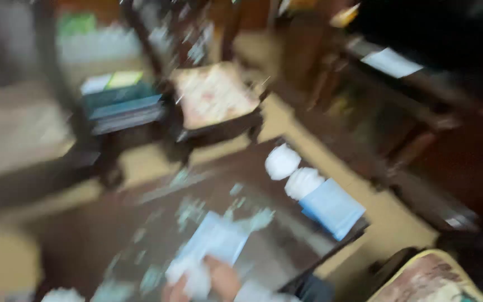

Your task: The person is individually packing white face masks into blue paper envelopes on a decorative wooden table.

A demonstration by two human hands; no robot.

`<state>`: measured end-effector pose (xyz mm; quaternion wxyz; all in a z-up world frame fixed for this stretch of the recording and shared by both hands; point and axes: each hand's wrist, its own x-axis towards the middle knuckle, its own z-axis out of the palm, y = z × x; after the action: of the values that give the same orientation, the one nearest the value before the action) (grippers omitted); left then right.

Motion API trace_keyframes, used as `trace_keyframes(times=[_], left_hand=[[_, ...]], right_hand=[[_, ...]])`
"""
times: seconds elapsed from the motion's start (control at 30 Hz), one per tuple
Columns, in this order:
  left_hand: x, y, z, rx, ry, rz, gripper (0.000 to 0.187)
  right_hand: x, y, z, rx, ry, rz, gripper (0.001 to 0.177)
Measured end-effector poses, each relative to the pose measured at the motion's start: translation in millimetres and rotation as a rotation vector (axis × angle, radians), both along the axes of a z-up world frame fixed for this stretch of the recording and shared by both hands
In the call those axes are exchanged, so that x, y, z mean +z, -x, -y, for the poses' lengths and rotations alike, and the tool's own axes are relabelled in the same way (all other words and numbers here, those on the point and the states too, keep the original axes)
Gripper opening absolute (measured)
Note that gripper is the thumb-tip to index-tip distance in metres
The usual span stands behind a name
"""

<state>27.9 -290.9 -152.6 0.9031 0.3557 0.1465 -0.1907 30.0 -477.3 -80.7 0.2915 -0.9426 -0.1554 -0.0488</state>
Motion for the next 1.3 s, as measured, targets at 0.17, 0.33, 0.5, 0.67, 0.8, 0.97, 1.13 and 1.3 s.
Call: trace_keyframes(times=[0.17,0.33,0.5,0.67,0.8,0.97,1.13,1.3], left_hand=[[176.5,29.1,6.2,0.013,-0.473,-0.259,0.078],[163.2,15.8,4.4,-0.179,-0.849,-0.133,0.055],[134.1,10.4,0.8,-0.107,-0.839,-0.094,0.05],[261.3,32.3,-8.6,-0.124,-0.604,-0.188,0.062],[306.4,32.6,1.4,-0.181,-0.527,-0.175,0.077],[268.1,27.2,24.3,-0.241,-0.53,-0.174,0.085],[273.0,24.9,47.1,-0.091,-0.74,-0.221,0.061],[210.4,22.5,52.5,0.052,-0.801,-0.168,0.047]], right_hand=[[91.7,34.1,-15.7,-0.14,-0.117,-0.335,0.025],[92.5,32.3,-18.2,-0.28,-0.04,-0.007,0.028],[80.5,57.3,-42.5,-0.211,-0.048,0.221,0.024],[109.7,32.1,-27.1,-0.177,-0.066,0.225,0.04],[94.1,15.7,-16.3,-0.138,0.057,0.035,0.054],[81.9,17.8,-11.0,-0.129,0.042,0.078,0.057],[84.2,20.0,-10.8,-0.103,0.003,0.164,0.054],[83.1,19.5,-10.8,-0.066,0.046,0.165,0.054]])
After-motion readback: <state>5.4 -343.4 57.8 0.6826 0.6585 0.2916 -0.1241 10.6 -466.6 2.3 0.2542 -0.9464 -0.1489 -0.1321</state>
